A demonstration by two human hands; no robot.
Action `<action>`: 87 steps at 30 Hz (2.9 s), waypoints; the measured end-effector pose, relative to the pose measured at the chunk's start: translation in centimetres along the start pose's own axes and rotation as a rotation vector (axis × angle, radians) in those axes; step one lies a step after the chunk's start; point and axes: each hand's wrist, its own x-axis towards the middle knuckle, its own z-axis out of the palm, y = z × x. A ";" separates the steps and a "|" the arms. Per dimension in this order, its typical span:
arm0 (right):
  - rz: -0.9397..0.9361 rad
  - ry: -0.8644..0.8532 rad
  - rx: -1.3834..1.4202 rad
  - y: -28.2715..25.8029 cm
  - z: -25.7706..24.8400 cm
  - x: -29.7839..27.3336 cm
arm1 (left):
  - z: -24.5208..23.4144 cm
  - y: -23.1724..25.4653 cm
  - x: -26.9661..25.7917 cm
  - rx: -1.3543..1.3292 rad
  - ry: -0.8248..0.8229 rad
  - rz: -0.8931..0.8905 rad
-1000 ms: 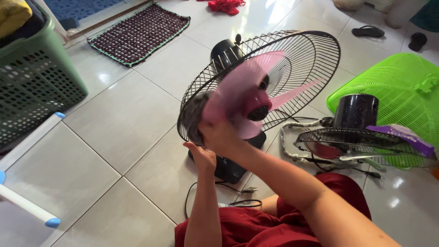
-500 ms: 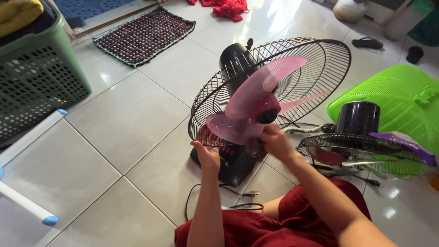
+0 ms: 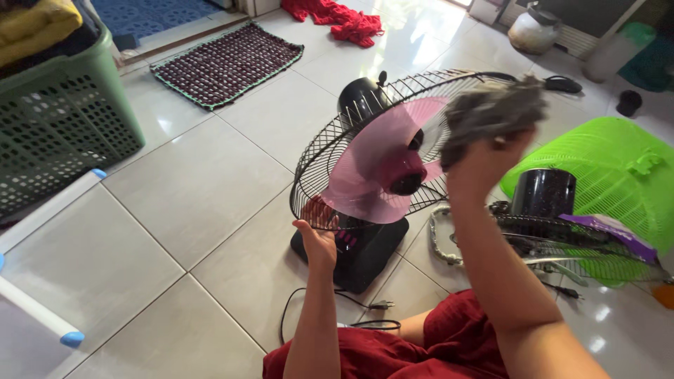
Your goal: The person wipes the front grill, motor housing, and blades of a standing fan with a cloth while sitting on the floor. The person rotates the fan head to reach different areas and continues wiping the base and control panel.
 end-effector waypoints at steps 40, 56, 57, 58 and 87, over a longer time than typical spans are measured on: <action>0.458 -1.004 -0.607 -5.5 -5.8 18.4 | 1.1 1.8 0.7 0.121 0.114 0.090; 0.701 -0.209 -0.122 12.8 -11.7 8.1 | 0.5 2.2 1.1 0.141 0.092 0.110; 0.727 -0.219 -0.140 13.9 -12.2 6.3 | 0.4 2.4 0.9 0.143 0.088 0.115; 0.750 -0.223 -0.154 14.9 -12.7 4.2 | 0.5 2.5 0.8 0.134 0.106 0.091; 0.053 -0.745 -0.968 11.1 -10.1 -12.7 | 0.3 0.4 -1.5 0.134 0.044 -0.020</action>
